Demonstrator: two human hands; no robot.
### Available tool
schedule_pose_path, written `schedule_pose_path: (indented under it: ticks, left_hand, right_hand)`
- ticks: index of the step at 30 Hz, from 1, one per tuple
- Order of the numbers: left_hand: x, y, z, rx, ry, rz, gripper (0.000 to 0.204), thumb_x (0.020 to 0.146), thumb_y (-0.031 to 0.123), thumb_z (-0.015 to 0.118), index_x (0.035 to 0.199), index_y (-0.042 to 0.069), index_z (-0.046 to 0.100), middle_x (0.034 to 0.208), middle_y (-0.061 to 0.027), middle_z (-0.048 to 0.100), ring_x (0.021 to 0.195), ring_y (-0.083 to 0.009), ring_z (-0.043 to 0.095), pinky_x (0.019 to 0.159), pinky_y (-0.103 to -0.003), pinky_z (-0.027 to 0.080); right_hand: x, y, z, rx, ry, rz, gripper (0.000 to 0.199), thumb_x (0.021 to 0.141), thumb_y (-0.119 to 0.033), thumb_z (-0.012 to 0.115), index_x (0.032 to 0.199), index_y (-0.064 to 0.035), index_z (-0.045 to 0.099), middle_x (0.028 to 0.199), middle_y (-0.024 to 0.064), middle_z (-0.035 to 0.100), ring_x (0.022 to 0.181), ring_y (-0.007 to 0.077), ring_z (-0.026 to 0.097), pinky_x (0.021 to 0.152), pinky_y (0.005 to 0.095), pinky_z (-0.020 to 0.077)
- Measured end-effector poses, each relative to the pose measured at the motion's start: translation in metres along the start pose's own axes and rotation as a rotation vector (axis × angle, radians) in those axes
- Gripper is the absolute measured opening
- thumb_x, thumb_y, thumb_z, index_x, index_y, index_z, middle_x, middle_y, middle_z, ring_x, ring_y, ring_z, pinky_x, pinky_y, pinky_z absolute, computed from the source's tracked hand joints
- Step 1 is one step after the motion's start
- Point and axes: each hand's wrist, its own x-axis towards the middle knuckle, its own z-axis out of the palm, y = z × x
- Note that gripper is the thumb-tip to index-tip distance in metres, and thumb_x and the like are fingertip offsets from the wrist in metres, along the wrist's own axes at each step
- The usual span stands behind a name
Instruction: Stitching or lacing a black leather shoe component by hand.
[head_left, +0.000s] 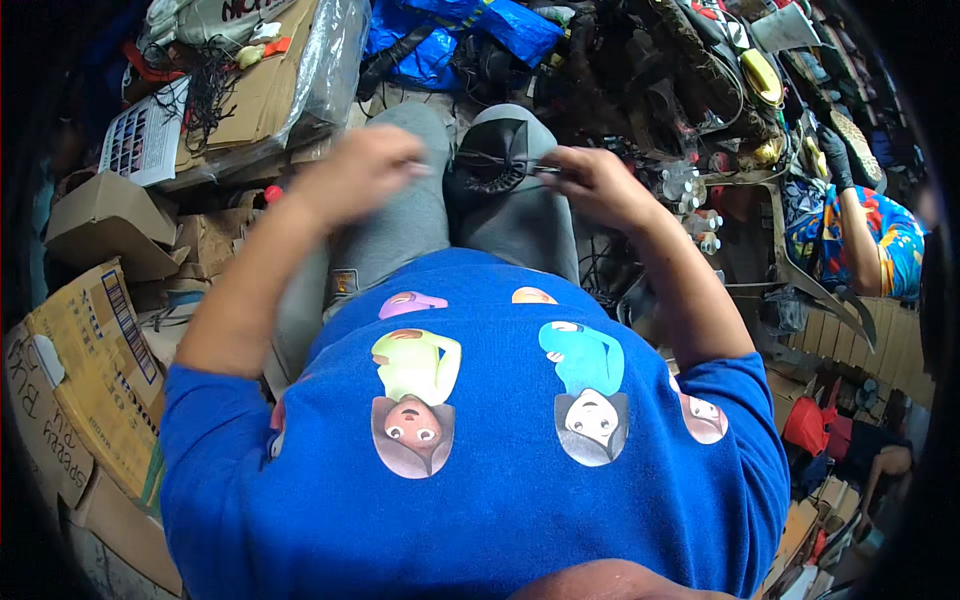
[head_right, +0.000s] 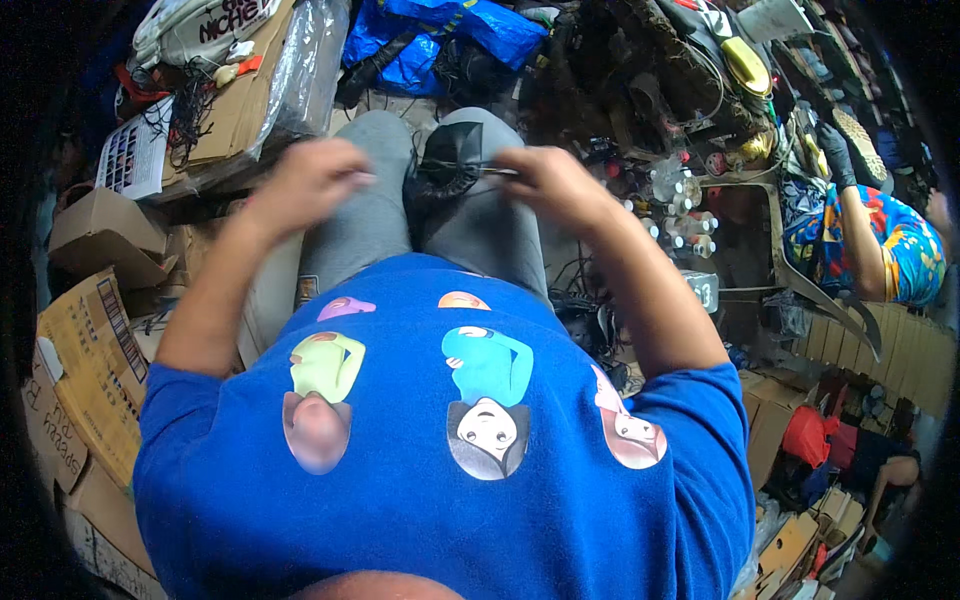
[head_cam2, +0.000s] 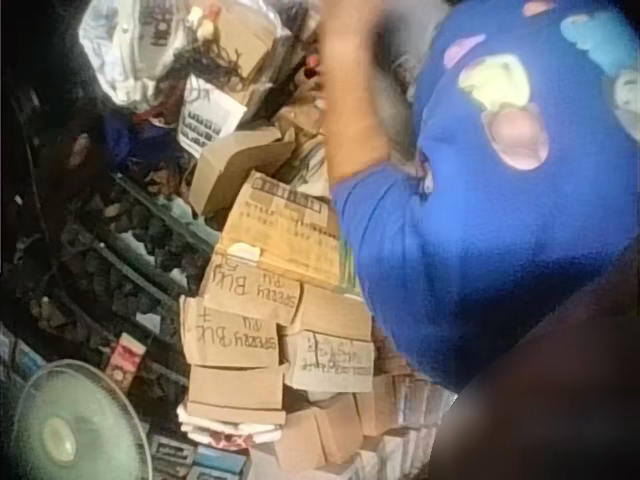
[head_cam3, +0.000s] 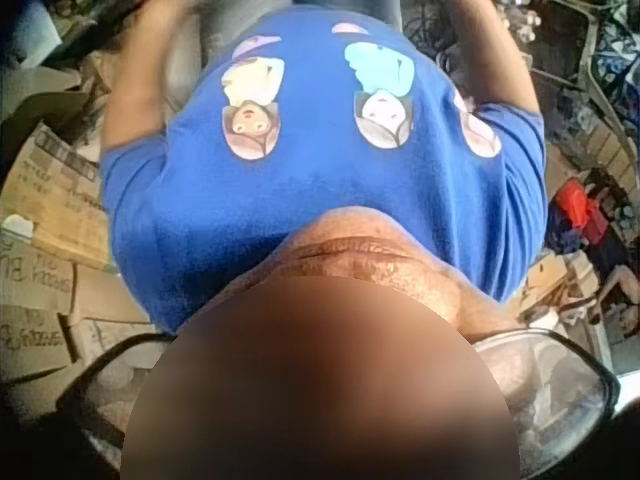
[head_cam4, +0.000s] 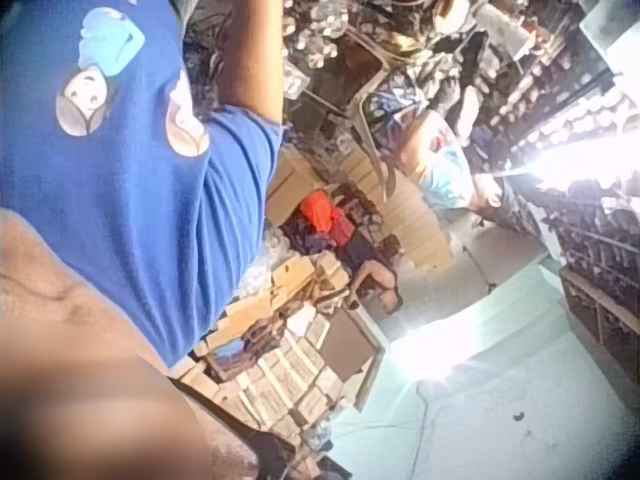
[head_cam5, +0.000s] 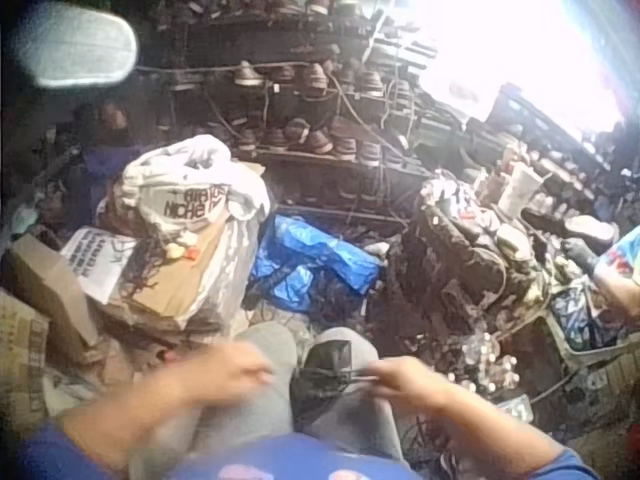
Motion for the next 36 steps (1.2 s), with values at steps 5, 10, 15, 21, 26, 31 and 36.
schedule_pose_path:
  ticks: [5, 10, 15, 21, 26, 31, 36]
  left_hand:
    - [-0.174, -0.117, -0.205, 0.491, 0.567, -0.658, 0.025, 0.088, 0.020, 0.056, 0.105, 0.006, 0.067, 0.102, -0.0108, 0.065, 0.096, -0.0215, 0.061, 0.085, -0.031, 0.046]
    - [-0.221, -0.130, -0.240, 0.737, 0.697, -0.960, 0.033, 0.086, 0.029, 0.061, 0.109, 0.006, 0.065, 0.111, -0.0099, 0.064, 0.100, -0.0183, 0.061, 0.087, -0.030, 0.045]
    - [-0.025, -0.016, -0.016, -0.139, 0.260, -0.371, 0.031, 0.082, 0.002, 0.054, 0.112, 0.004, 0.062, 0.119, -0.0126, 0.059, 0.108, -0.0250, 0.057, 0.094, -0.032, 0.043]
    - [-0.002, 0.001, 0.027, -0.231, -0.089, -0.534, 0.017, 0.085, 0.018, 0.062, 0.095, 0.007, 0.066, 0.082, -0.0129, 0.064, 0.072, -0.0253, 0.059, 0.071, -0.035, 0.046]
    - [-0.086, -0.073, -0.001, -0.410, 0.154, -0.655, 0.020, 0.084, 0.022, 0.064, 0.091, 0.003, 0.064, 0.070, -0.0066, 0.059, 0.065, -0.0150, 0.052, 0.062, -0.030, 0.043]
    - [-0.044, -0.032, -0.010, -0.170, 0.491, -0.626, 0.029, 0.082, 0.020, 0.065, 0.106, 0.005, 0.064, 0.100, -0.0115, 0.063, 0.092, -0.0206, 0.060, 0.082, -0.032, 0.046]
    - [0.045, 0.000, 0.031, -0.257, 0.141, -0.127, 0.038, 0.076, 0.017, 0.070, 0.110, 0.004, 0.062, 0.115, -0.0138, 0.060, 0.110, -0.0268, 0.055, 0.095, -0.034, 0.042]
  right_hand:
    - [-0.166, 0.175, -0.082, -0.019, 0.518, 0.605, 0.036, 0.085, -0.015, 0.056, 0.121, -0.0131, 0.057, 0.102, 0.0118, 0.067, 0.090, 0.0224, 0.065, 0.077, 0.0318, 0.0493]
    - [-0.226, 0.211, -0.098, -0.513, 0.351, 1.046, 0.040, 0.083, -0.035, 0.060, 0.121, -0.0240, 0.059, 0.100, 0.0130, 0.067, 0.094, 0.0257, 0.065, 0.080, 0.0349, 0.0487]
    - [-0.061, 0.061, -0.005, 0.225, 0.203, 0.449, 0.057, 0.084, -0.024, 0.067, 0.136, -0.0165, 0.045, 0.085, 0.0007, 0.058, 0.076, 0.0084, 0.051, 0.071, 0.0272, 0.0442]
    - [-0.006, 0.042, 0.013, 0.374, -0.006, 0.300, 0.029, 0.087, -0.032, 0.062, 0.091, -0.0032, 0.061, 0.078, -0.0019, 0.054, 0.073, 0.0079, 0.046, 0.066, 0.0247, 0.0407]
    - [-0.055, 0.099, -0.026, 0.541, 0.160, 0.393, 0.025, 0.089, -0.032, 0.058, 0.093, -0.0079, 0.062, 0.071, -0.0038, 0.049, 0.067, 0.0105, 0.044, 0.062, 0.0245, 0.0397]
    - [-0.052, 0.092, -0.030, 0.118, 0.281, 0.356, 0.030, 0.091, -0.018, 0.052, 0.119, -0.0092, 0.060, 0.083, 0.0026, 0.052, 0.073, 0.0120, 0.048, 0.065, 0.0263, 0.0424]
    - [0.011, 0.020, -0.015, 0.259, 0.130, 0.043, 0.020, 0.086, -0.004, 0.059, 0.105, -0.0053, 0.064, 0.085, 0.0018, 0.056, 0.079, 0.0106, 0.056, 0.072, 0.0264, 0.0469]
